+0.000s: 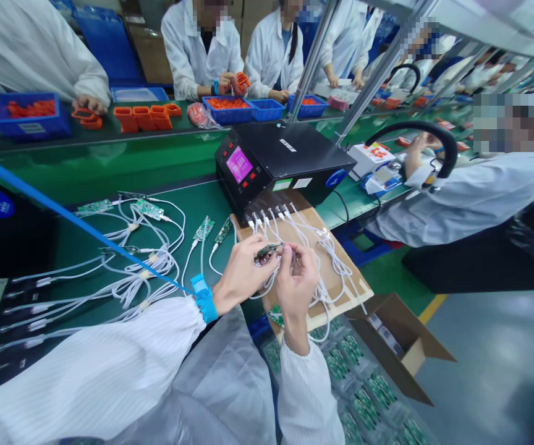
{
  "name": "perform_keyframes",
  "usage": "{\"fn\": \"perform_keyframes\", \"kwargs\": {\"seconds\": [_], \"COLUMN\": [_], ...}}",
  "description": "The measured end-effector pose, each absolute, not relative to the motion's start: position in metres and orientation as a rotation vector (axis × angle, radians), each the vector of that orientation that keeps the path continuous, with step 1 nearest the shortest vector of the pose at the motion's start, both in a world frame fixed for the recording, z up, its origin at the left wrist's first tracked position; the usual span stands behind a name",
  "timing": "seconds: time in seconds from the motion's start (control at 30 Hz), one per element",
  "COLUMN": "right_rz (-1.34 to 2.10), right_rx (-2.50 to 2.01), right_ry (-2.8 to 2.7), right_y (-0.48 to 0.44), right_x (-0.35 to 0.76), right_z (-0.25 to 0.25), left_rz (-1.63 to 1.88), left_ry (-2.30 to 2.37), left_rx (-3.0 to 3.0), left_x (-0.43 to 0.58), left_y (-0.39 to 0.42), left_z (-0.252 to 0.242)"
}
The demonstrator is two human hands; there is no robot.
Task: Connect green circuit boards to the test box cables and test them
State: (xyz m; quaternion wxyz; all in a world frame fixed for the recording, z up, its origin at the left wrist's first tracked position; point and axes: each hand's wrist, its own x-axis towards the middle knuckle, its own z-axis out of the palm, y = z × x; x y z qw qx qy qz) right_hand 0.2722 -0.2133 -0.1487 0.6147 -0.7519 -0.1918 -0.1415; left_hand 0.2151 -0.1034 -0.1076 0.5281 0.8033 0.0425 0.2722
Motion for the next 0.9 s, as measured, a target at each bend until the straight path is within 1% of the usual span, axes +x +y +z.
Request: {"fn": "perform_keyframes", "kwargs": {"seconds": [0.23, 0.47, 0.9], "right_rz": [-0.212, -0.355, -0.374], "right_rx": [-1.626, -1.706, -1.741], "right_ry": [-0.448, -0.435, -0.444], "right_y": [-0.217, -0.212, -0.206], "right_x": [0.281, 0.281, 0.277], "right_z": [-0.144, -0.142, -0.145], "left_rz": [0.538, 0.489, 0.514], "left_ry": [0.110, 0.083, 0.135], "left_rx": [1.952, 1.977, 1.942], "left_x": [0.226, 0.230, 0.227], "left_y": [-0.095, -0.087, -0.091], "left_z": [-0.095, -0.089, -0.092]}}
